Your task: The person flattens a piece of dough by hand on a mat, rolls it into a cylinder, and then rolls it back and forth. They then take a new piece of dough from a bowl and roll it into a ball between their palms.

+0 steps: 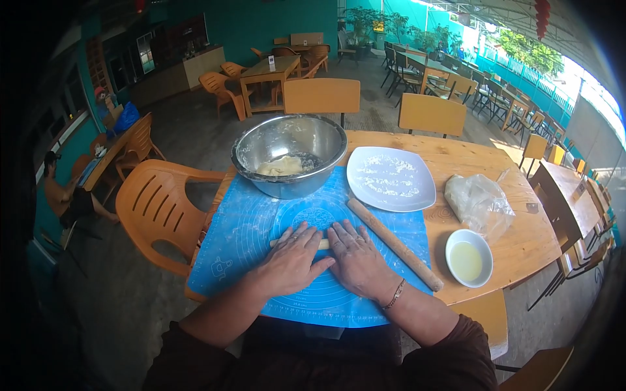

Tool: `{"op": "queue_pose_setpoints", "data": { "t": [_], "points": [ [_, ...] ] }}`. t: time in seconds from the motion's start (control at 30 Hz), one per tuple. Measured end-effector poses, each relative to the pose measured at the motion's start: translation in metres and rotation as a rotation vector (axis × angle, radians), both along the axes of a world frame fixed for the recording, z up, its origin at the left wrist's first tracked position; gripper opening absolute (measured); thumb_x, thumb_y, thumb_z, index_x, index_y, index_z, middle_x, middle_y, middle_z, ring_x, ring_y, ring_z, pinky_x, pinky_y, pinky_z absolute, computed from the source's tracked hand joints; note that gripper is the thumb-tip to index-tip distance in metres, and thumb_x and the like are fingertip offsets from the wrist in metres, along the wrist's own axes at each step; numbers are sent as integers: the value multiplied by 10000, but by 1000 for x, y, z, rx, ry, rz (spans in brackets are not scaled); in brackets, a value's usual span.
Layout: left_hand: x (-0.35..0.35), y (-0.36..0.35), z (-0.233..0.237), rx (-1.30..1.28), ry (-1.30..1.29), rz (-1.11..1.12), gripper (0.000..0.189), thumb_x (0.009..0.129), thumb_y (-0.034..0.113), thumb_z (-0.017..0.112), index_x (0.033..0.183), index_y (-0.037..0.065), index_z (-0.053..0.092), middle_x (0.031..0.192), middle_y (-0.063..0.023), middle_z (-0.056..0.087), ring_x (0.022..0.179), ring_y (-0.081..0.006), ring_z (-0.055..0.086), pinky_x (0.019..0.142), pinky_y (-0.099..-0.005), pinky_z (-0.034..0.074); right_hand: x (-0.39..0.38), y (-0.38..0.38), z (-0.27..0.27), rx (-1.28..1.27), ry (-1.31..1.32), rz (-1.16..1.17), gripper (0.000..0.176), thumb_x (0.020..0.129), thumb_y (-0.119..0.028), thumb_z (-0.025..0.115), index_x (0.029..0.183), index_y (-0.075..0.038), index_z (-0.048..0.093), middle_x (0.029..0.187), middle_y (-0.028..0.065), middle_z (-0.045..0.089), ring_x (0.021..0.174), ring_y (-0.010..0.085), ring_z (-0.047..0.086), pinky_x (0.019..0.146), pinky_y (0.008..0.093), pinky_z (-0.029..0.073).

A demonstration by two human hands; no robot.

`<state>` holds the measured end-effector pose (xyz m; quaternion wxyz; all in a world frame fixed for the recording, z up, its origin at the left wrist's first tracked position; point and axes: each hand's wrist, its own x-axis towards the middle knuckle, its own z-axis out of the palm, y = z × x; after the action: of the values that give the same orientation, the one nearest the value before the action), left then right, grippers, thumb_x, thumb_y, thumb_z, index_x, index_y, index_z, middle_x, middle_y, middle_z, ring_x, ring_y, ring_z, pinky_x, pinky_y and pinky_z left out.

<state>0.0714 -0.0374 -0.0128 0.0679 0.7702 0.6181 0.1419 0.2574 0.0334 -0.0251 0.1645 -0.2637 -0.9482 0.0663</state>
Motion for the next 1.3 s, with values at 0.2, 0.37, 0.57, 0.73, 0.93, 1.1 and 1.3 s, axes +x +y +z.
{"op": "queue_pose_setpoints", "data": {
  "t": [0.2,0.37,0.57,0.73,0.93,1.1,1.3],
  "points": [
    [1,3,-1,15,22,27,732,1013,484,491,1413,-125,412,1467,-318,429,1441,-466,320,1190,-573,224,-2,2,-2,8,50,-5,569,932,-226,593,1411,54,468,1483,260,455,1435,404,375,1183,552,281],
    [0,4,0,-4,32,58,751,1013,496,483,1415,-134,405,1468,-320,428,1444,-473,308,1191,-576,215,-2,2,-3,-5,100,23,525,929,-212,595,1374,53,506,1425,265,516,1390,415,434,1171,545,308],
    [0,6,0,9,22,70,754,1014,504,477,1407,-136,414,1469,-326,423,1447,-474,301,1193,-576,210,-2,6,2,-42,88,8,484,943,-182,602,1366,39,518,1427,225,531,1374,396,461,1176,512,322],
    [2,7,0,21,20,126,758,1019,516,458,1410,-133,419,1472,-324,422,1460,-462,282,1199,-570,200,-3,6,-7,10,117,-23,470,941,-171,607,1353,39,525,1416,224,541,1369,394,466,1172,500,332],
    [-3,14,-7,10,8,134,772,1025,540,412,1404,-132,440,1495,-316,404,1471,-434,276,1212,-533,195,-4,9,-5,-57,156,-8,481,933,-173,634,1345,56,534,1395,255,548,1371,410,459,1165,484,344],
    [-3,16,-9,50,-15,201,815,1020,579,371,1392,-141,455,1499,-324,400,1469,-436,282,1213,-515,201,-3,9,-1,-18,234,-79,482,927,-201,669,1320,63,573,1386,279,550,1370,439,450,1153,478,356],
    [-4,15,-9,7,-30,208,863,1012,618,339,1332,-165,512,1462,-345,439,1434,-450,347,1198,-508,232,-3,11,-4,12,227,-69,456,947,-271,633,1308,2,580,1395,255,549,1363,455,452,1116,515,380]
  ]
}}
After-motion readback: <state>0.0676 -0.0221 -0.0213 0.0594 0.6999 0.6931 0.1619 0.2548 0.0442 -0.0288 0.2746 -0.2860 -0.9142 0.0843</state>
